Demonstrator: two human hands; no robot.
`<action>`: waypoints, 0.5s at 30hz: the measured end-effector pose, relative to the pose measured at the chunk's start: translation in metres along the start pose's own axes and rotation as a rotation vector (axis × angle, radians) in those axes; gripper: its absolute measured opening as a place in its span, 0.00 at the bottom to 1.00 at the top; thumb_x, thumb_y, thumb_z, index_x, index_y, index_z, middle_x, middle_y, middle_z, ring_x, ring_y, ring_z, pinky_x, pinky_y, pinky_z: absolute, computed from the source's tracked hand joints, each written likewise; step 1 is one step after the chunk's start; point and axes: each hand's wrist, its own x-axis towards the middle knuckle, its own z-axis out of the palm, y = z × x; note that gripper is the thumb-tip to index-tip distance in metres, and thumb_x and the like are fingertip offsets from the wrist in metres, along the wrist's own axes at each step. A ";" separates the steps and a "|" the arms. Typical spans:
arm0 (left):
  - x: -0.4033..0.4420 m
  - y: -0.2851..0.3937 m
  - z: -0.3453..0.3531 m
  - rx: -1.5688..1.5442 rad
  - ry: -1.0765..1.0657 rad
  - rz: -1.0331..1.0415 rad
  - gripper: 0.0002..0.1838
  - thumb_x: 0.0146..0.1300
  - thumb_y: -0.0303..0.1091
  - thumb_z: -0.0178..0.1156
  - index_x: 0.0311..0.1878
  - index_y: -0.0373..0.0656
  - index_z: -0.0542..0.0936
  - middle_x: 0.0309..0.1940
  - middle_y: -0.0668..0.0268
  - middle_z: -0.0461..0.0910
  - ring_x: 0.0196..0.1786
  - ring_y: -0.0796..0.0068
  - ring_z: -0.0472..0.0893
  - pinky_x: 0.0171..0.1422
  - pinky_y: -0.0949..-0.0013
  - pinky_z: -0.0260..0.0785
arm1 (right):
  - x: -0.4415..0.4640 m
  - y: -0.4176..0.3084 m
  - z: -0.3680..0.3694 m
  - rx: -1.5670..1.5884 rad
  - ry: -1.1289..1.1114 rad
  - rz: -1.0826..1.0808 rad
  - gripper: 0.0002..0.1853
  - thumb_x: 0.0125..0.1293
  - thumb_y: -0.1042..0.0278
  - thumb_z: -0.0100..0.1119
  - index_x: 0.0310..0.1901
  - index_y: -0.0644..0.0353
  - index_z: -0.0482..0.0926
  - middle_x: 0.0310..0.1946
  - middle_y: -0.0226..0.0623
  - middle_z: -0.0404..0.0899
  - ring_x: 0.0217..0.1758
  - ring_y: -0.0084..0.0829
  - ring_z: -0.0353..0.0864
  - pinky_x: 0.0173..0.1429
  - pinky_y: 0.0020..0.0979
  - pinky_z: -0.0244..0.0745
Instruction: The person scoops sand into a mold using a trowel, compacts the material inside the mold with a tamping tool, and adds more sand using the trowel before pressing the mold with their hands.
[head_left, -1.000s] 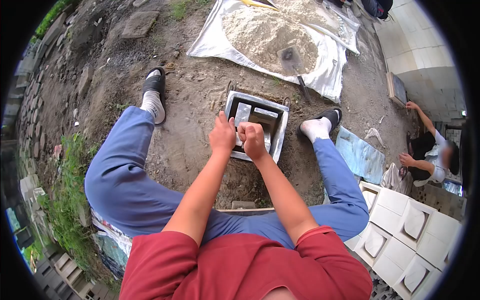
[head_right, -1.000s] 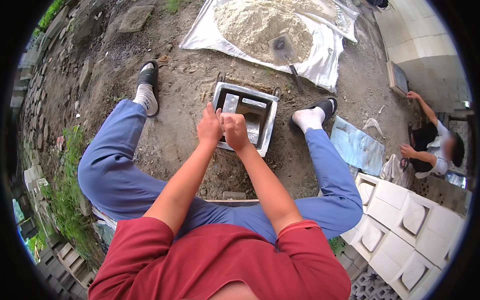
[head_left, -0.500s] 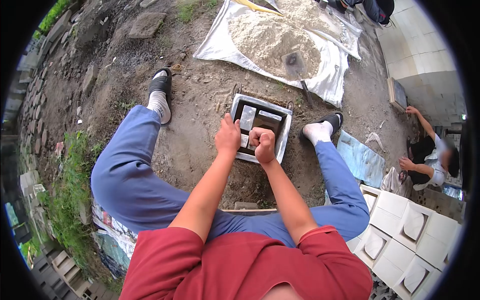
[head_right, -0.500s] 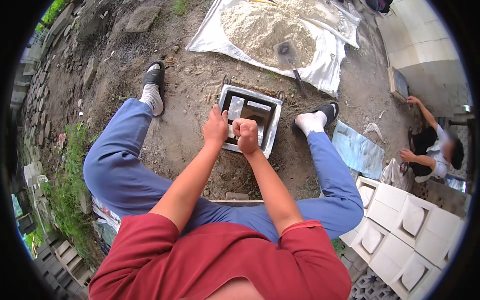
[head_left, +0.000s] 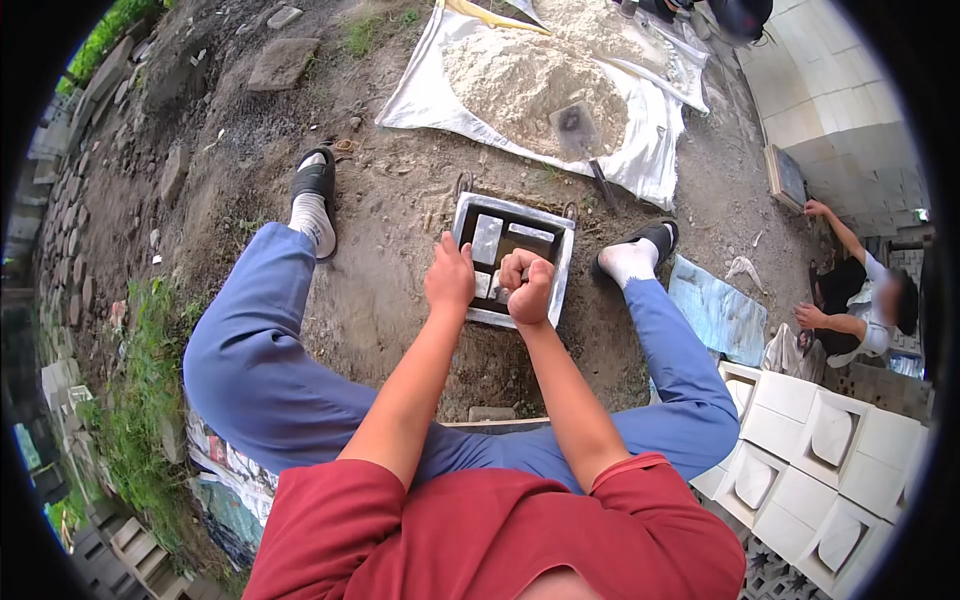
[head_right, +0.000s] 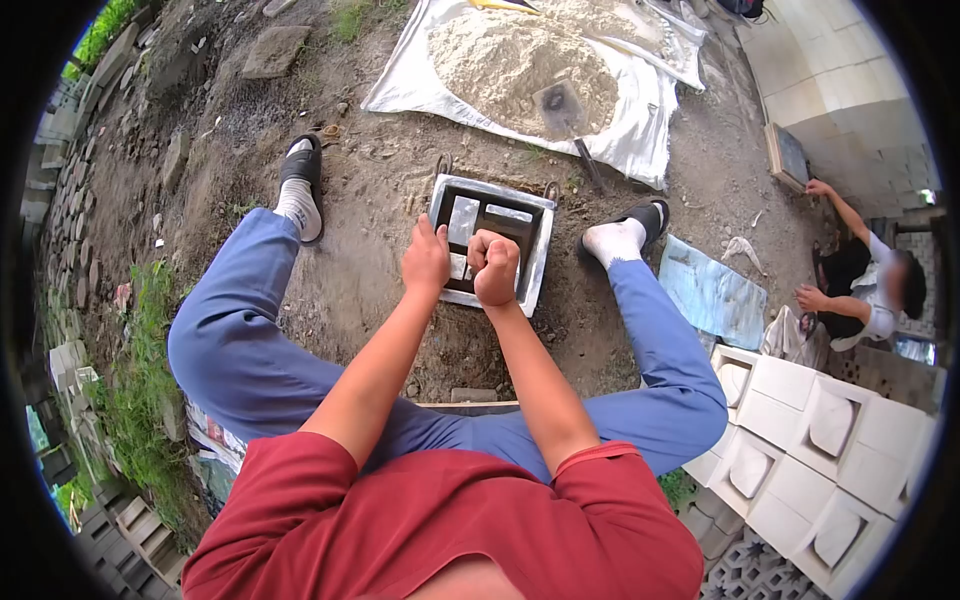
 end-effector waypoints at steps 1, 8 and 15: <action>-0.001 -0.001 0.001 0.000 0.005 -0.004 0.25 0.81 0.51 0.49 0.69 0.43 0.64 0.48 0.48 0.80 0.38 0.39 0.86 0.40 0.40 0.78 | 0.003 -0.012 0.001 0.022 -0.021 0.003 0.43 0.76 0.23 0.38 0.18 0.59 0.56 0.16 0.26 0.56 0.19 0.21 0.55 0.26 0.30 0.46; -0.001 0.001 0.002 0.007 -0.017 -0.027 0.25 0.81 0.51 0.49 0.69 0.43 0.65 0.49 0.49 0.81 0.39 0.40 0.86 0.40 0.40 0.78 | -0.015 0.018 -0.003 -0.004 -0.038 -0.051 0.43 0.74 0.22 0.38 0.18 0.59 0.57 0.16 0.26 0.56 0.19 0.21 0.54 0.26 0.31 0.45; 0.002 0.001 -0.001 0.021 -0.004 -0.021 0.25 0.81 0.52 0.49 0.69 0.44 0.65 0.50 0.49 0.81 0.39 0.39 0.86 0.41 0.39 0.78 | 0.004 -0.025 0.014 0.053 0.024 0.027 0.40 0.77 0.27 0.40 0.18 0.58 0.57 0.15 0.26 0.56 0.19 0.21 0.55 0.26 0.30 0.48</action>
